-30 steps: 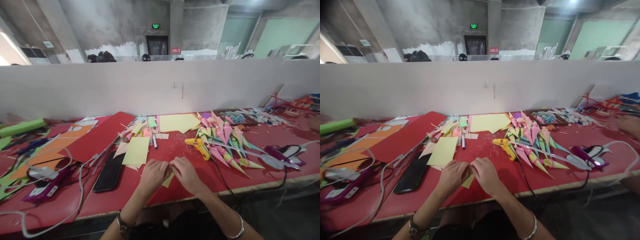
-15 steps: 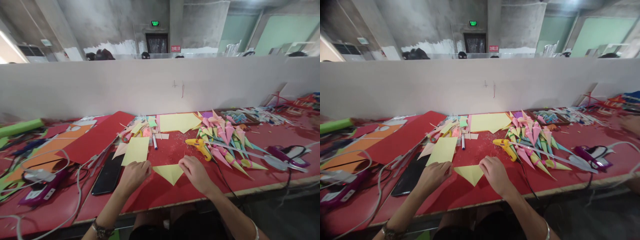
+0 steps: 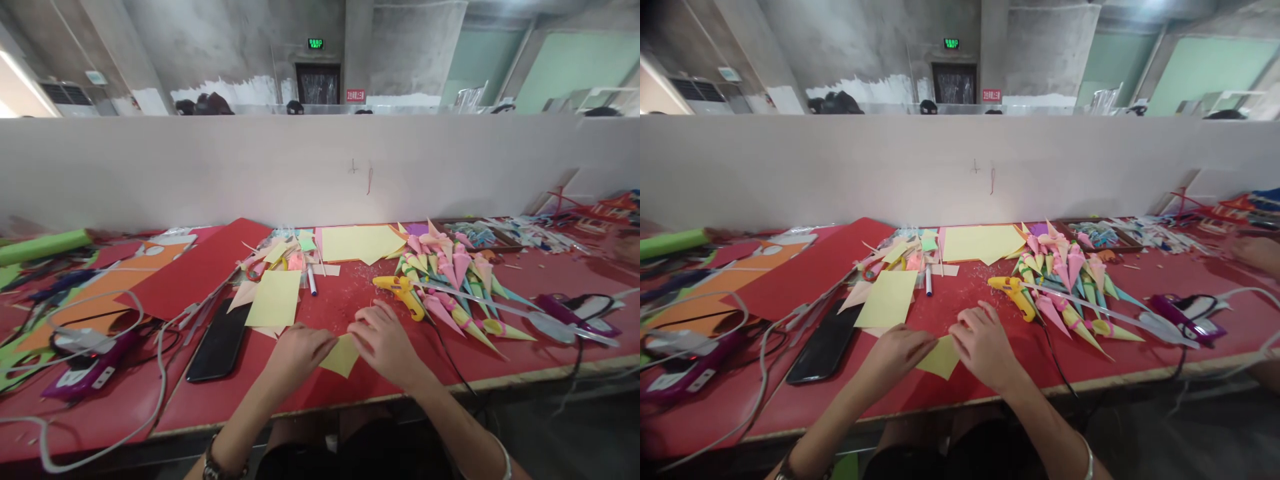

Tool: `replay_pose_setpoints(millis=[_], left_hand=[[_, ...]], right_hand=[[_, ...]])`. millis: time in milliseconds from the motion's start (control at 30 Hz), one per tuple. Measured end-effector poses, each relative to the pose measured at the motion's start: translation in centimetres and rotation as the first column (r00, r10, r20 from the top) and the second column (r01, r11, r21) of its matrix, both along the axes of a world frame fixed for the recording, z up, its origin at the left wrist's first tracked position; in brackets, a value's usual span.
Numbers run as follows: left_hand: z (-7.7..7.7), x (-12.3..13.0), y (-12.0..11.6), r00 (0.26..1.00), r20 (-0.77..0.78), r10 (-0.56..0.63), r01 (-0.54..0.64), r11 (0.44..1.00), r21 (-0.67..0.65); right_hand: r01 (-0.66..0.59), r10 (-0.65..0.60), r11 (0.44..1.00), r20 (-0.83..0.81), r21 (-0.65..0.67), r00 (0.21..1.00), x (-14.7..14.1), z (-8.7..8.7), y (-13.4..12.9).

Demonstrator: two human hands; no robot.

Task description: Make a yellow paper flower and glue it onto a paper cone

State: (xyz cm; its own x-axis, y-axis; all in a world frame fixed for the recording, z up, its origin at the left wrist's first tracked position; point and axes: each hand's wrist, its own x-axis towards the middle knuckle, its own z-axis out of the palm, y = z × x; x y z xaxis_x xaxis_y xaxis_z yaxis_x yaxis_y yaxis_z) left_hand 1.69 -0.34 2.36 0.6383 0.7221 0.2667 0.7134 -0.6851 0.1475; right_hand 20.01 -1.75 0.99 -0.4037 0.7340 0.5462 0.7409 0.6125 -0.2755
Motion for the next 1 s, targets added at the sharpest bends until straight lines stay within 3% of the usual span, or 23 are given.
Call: replay_pose_setpoints(millis=[200,333,500,600,700,800,900,1000], left_hand=[[-0.5,0.6,-0.5,1.0,0.005,0.009,-0.01,0.999,0.045],[-0.5,-0.4,-0.7,1.0,0.018,0.003,-0.004,1.0,0.029],[0.1,-2.2,-0.7,0.999,0.02,0.037,-0.037,0.999,-0.009],[0.5,-2.7,-0.7,0.999,0.002,0.052,-0.052,0.999,0.005],[0.4,-2.4,-0.7,1.0,-0.01,0.018,-0.018,1.0,0.019],[0.3,-2.0,-0.7,1.0,-0.002,-0.003,0.003,1.0,0.023],[0.5,-2.6,-0.7,1.0,0.01,-0.011,0.011,1.0,-0.007],[0.8,-4.0,-0.6,0.998,0.028,0.057,-0.056,0.997,-0.054]], right_hand=[[-0.032,0.029,0.999,0.072,0.04,0.997,-1.5,-0.3,0.2],[-0.026,0.027,1.0,0.024,-0.017,0.999,-0.5,-0.7,0.6],[0.084,-0.086,0.995,-0.026,-0.058,0.996,2.0,-0.9,0.7],[0.158,-0.165,0.986,-0.147,-0.06,0.975,2.4,-0.7,0.3],[0.026,-0.05,0.994,-0.236,-0.105,0.97,1.6,0.0,-0.2],[-0.124,0.094,0.973,-0.156,-0.196,0.983,0.6,0.4,-0.6],[-0.124,0.092,0.949,-0.121,-0.29,0.988,0.5,0.5,-0.8],[-0.1,0.048,0.933,-0.156,-0.344,0.987,1.2,0.2,-1.0]])
